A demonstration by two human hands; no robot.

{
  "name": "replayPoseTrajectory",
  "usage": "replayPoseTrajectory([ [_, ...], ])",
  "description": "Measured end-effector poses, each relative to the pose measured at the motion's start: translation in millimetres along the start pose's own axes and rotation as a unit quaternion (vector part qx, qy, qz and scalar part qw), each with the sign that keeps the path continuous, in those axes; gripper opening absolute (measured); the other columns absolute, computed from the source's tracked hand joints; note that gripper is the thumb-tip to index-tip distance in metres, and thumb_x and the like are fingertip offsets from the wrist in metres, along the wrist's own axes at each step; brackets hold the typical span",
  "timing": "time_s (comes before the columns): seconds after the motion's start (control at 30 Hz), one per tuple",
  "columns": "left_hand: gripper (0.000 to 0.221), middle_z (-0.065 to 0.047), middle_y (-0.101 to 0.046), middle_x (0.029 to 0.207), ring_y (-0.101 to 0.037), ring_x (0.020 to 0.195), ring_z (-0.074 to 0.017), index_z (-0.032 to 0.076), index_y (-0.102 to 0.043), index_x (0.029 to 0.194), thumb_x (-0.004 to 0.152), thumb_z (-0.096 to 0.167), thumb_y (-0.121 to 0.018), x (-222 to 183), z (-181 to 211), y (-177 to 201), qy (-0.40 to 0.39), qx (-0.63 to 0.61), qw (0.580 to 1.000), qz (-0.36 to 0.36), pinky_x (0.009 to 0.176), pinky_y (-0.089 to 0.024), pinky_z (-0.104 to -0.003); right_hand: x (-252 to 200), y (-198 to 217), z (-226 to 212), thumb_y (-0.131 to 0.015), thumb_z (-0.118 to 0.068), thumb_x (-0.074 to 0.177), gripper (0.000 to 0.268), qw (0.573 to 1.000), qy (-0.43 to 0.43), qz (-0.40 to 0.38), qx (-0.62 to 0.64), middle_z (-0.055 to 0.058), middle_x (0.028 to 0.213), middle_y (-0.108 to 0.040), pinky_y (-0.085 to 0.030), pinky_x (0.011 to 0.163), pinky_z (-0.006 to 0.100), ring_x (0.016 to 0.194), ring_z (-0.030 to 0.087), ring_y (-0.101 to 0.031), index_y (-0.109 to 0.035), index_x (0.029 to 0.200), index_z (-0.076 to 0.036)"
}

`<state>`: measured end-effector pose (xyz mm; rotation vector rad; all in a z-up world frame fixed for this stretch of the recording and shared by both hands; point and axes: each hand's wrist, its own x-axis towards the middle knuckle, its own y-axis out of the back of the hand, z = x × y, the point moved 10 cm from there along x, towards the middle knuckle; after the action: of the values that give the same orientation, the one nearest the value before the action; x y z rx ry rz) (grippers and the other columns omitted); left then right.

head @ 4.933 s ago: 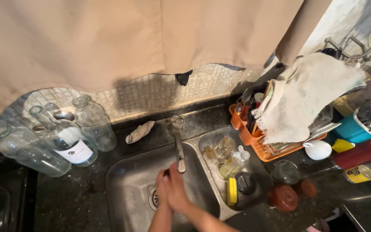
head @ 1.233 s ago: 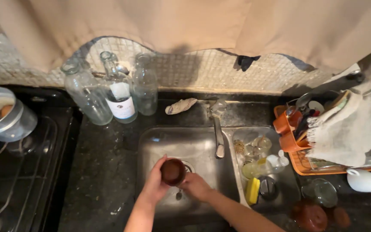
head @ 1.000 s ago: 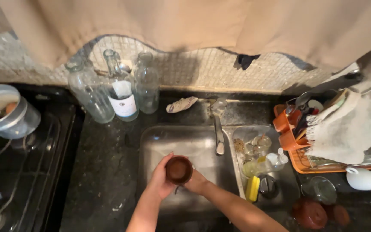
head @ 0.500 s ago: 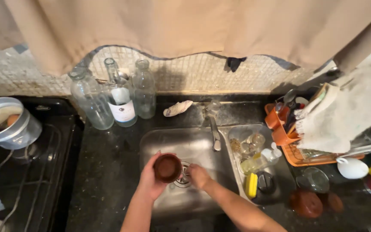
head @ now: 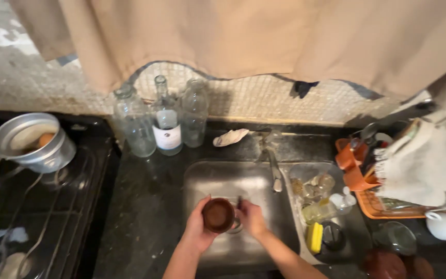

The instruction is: Washing a small bowl and glass in a kitchen sink.

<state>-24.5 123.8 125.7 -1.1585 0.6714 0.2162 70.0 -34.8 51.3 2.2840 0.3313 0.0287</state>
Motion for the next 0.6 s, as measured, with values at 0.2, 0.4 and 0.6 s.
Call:
replayPoseTrajectory([
  [0.2,0.045,-0.024,-0.07,0.11,-0.068,0.1,-0.0415,0.001,-0.062,0.122,0.097,0.038,-0.055,-6.3,-46.3,-50.5,0.056,0.074,0.996,-0.004,0.079,-0.055,-0.056,-75.6,134.0,48.3,-0.078,0.006,0.084,0.019,0.839,-0.091,0.158,0.512,0.011,0.072,-0.067,-0.063,0.062,0.035,0.066,0.023,-0.07,-0.069,0.101,0.006],
  [0.4,0.044,-0.018,-0.073,0.107,-0.068,0.092,-0.0324,-0.002,-0.069,0.112,0.101,0.037,-0.052,8.2,-101.7,-82.6,0.081,0.1,0.988,-0.081,0.072,-0.058,-0.051,-120.3,203.9,-35.9,-0.079,0.013,0.079,0.02,0.847,0.015,0.203,0.49,0.014,0.108,-0.07,-0.051,0.056,0.025,0.077,0.024,-0.076,-0.062,0.078,0.003],
  [0.6,0.042,-0.021,-0.069,0.109,-0.067,0.092,-0.0335,-0.002,-0.063,0.116,0.099,0.035,-0.054,-2.9,-114.8,-110.4,0.073,0.126,0.987,-0.068,0.072,-0.059,-0.055,-137.4,235.3,-76.8,-0.085,0.002,0.079,0.012,0.91,0.05,0.247,0.33,-0.004,0.059,-0.056,-0.035,0.049,0.019,0.052,0.004,-0.042,-0.077,0.087,-0.002],
])
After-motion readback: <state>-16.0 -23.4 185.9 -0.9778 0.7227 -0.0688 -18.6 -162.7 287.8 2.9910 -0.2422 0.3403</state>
